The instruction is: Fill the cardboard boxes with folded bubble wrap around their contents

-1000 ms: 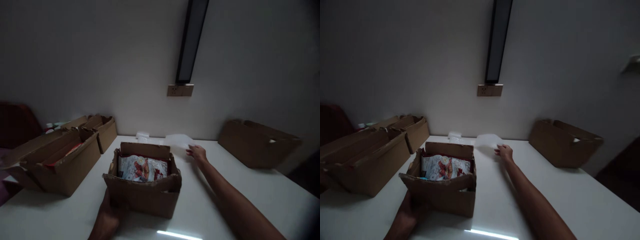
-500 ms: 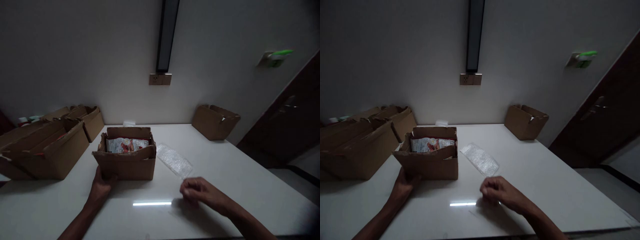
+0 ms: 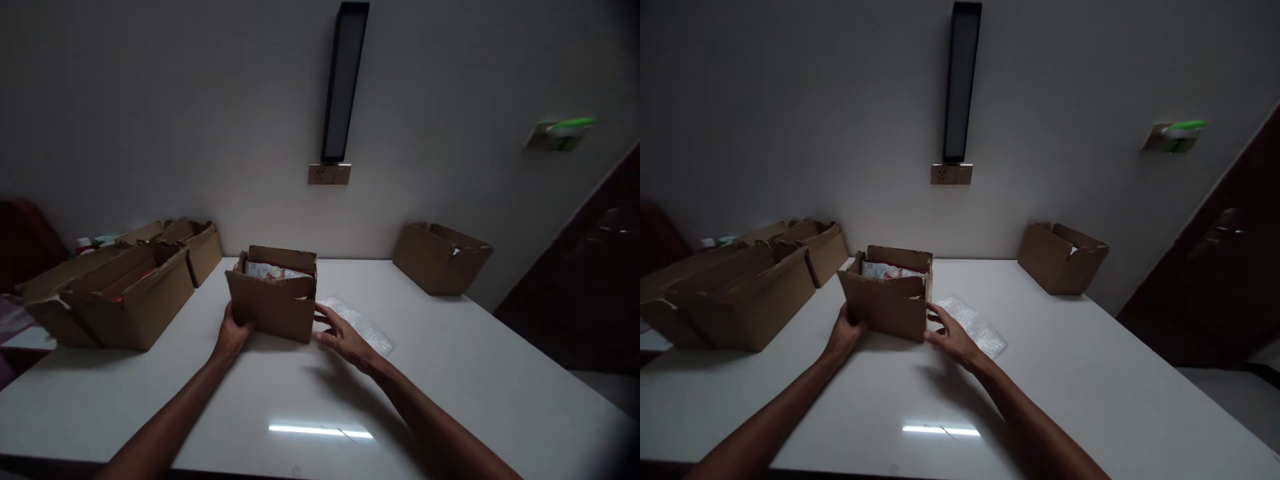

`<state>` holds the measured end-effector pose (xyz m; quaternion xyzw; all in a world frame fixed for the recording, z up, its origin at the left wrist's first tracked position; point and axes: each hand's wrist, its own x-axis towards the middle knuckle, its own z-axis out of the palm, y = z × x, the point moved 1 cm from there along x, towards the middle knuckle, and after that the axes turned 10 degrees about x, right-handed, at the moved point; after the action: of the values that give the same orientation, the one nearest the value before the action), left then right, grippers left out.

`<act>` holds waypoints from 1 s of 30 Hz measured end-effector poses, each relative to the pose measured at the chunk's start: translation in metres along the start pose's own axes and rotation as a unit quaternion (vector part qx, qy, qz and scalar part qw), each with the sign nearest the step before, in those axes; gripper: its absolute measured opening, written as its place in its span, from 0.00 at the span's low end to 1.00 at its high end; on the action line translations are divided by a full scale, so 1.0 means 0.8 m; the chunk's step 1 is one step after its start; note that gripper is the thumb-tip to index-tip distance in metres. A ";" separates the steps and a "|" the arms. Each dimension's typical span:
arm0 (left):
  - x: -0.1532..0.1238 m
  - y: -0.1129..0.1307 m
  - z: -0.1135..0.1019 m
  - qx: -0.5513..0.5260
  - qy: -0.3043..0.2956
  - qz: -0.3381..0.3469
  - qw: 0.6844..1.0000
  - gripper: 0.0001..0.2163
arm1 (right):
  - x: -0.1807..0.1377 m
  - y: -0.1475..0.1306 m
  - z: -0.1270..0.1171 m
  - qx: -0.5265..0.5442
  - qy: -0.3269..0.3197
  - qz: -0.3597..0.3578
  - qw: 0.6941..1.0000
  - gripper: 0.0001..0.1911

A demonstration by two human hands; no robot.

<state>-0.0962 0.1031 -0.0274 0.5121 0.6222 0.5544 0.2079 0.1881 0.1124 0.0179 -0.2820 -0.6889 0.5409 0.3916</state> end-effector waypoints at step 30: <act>-0.184 0.079 0.041 0.110 -0.266 0.356 0.889 0.39 | -0.159 -0.057 -0.009 -0.457 -0.021 0.019 0.889 0.12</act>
<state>0.0137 -0.0179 -0.0256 0.8468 0.3770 0.3626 0.0967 0.2634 0.0010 0.0329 -0.4315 -0.8623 0.1798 0.1947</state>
